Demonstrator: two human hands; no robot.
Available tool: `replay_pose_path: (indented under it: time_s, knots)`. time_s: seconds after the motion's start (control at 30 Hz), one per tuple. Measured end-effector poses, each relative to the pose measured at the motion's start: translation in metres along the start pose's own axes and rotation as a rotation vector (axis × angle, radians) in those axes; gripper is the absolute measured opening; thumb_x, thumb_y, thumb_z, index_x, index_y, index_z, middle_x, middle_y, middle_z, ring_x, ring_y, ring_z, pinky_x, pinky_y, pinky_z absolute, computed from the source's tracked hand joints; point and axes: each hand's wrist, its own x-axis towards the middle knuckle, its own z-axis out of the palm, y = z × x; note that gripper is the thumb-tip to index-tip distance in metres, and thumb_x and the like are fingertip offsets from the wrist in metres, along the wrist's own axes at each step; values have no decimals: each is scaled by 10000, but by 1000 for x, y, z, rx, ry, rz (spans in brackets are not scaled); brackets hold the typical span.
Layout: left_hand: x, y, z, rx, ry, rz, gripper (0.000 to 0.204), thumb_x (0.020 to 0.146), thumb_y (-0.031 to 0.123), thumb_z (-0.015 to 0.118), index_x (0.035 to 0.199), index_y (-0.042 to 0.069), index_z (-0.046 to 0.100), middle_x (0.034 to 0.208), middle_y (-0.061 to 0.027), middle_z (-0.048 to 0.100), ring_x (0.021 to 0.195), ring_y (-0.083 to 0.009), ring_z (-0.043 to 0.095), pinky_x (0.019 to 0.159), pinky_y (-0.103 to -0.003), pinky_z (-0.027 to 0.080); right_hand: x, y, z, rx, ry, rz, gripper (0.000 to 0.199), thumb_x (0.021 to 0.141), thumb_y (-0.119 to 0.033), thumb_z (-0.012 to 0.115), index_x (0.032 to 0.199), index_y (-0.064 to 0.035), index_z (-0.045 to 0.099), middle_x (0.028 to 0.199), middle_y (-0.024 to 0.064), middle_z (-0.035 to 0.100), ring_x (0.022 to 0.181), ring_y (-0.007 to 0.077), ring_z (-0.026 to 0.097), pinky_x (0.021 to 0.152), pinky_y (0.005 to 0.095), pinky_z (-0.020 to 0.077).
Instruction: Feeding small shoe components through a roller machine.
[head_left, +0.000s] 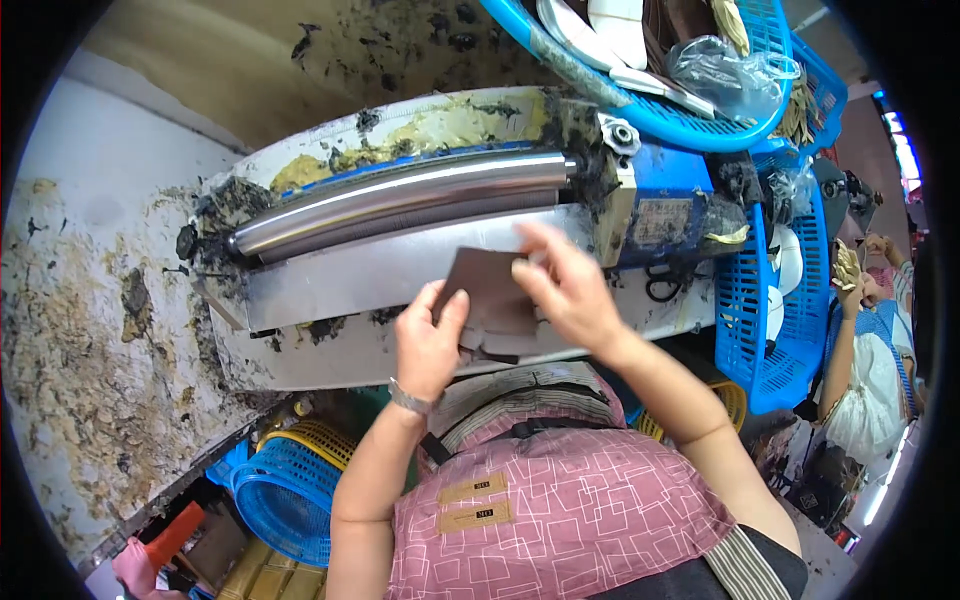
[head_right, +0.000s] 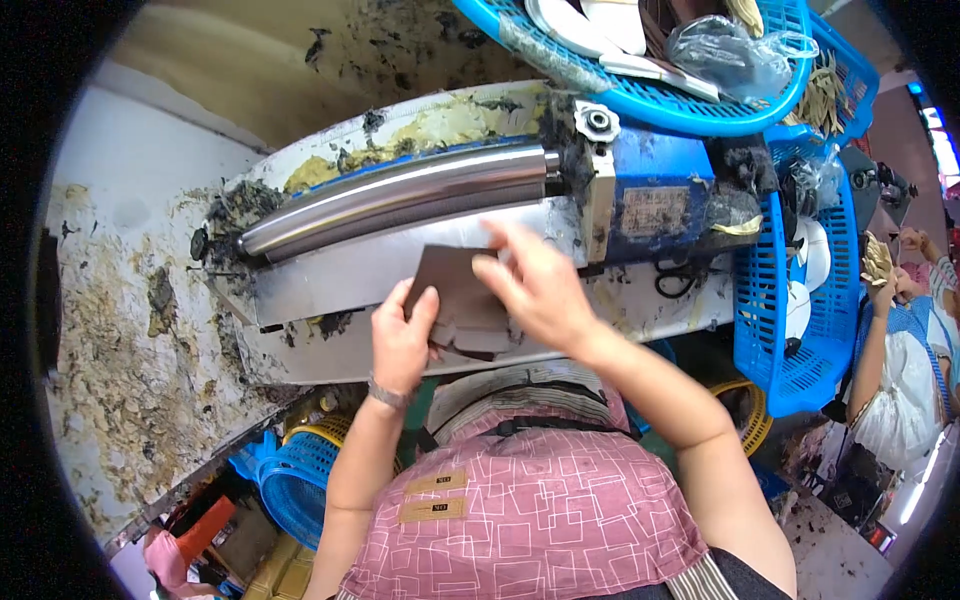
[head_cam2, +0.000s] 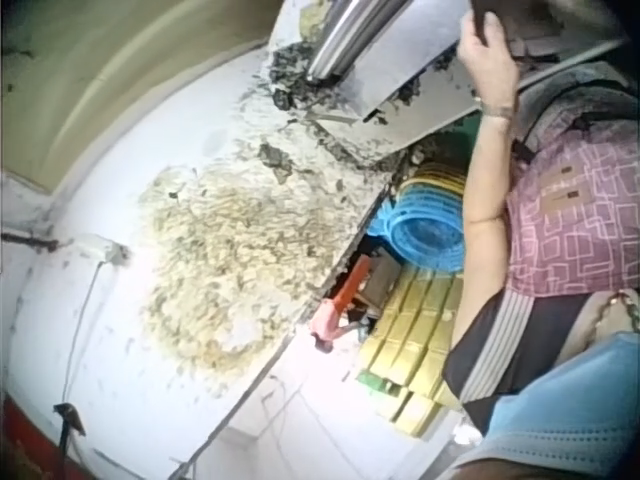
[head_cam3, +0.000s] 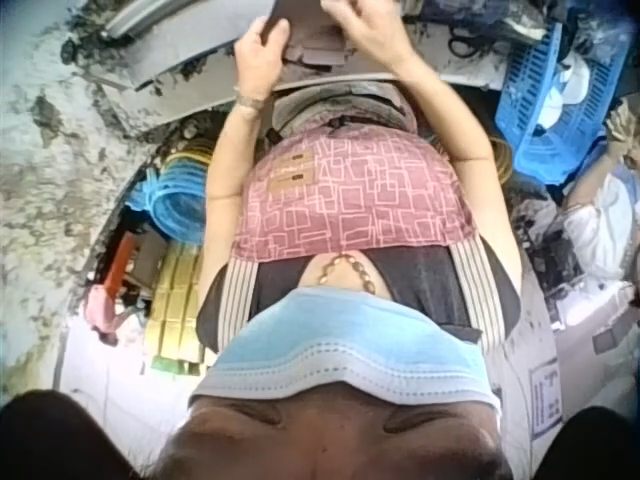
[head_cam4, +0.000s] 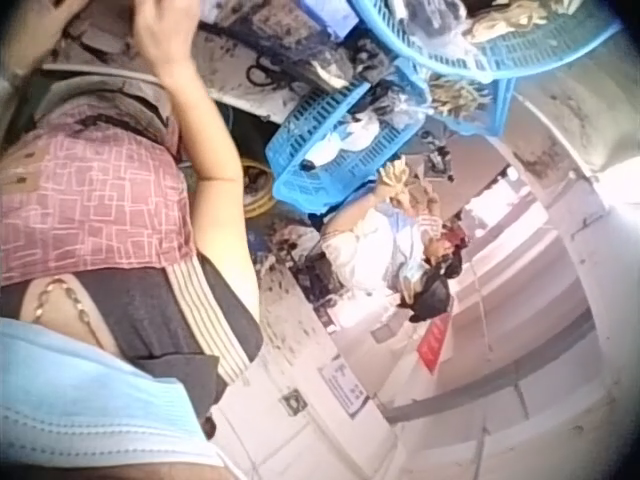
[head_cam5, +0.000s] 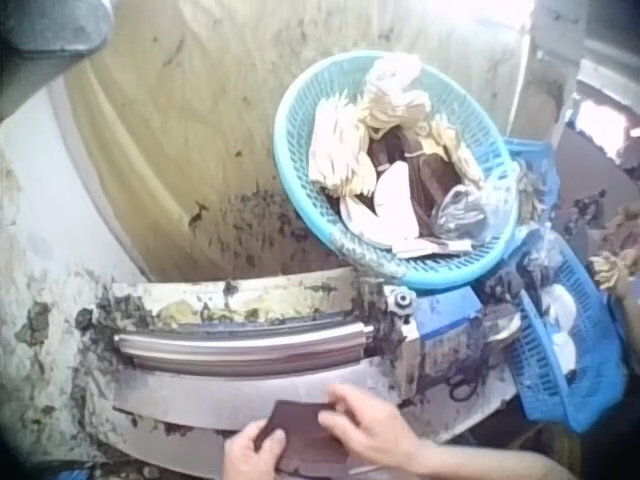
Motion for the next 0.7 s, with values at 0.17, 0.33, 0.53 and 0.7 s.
replay_pose_path:
  time_s: [0.17,0.33,0.53,0.7]
  knots:
    - [38,-8,-22,293,149,229,243,809,210,550,923,-3,576,719,-105,613,633,-93,537,595,-274,437,106,-15,-17,-227,-80,-319,229,796,-150,536,984,-19,542,761,97,574,686,177,558,630,272,441]
    - [42,-16,-35,356,114,51,224,795,207,563,849,-9,590,626,-70,588,553,-87,509,530,-267,421,175,-7,19,-471,-420,-350,256,744,-257,548,873,-38,582,765,133,595,714,283,570,634,348,444]
    - [72,-9,-34,-2,50,-55,246,769,206,603,845,-28,596,662,-54,602,581,-72,506,522,-246,417,216,2,67,-549,-878,65,295,739,-301,555,856,-34,606,755,104,602,685,229,566,625,346,444]
    - [51,-9,-36,208,115,86,253,730,165,637,902,-15,590,723,-80,631,637,-132,572,588,-277,443,218,11,66,-604,-860,278,290,723,-283,586,859,-29,613,739,113,594,678,207,556,592,353,432]
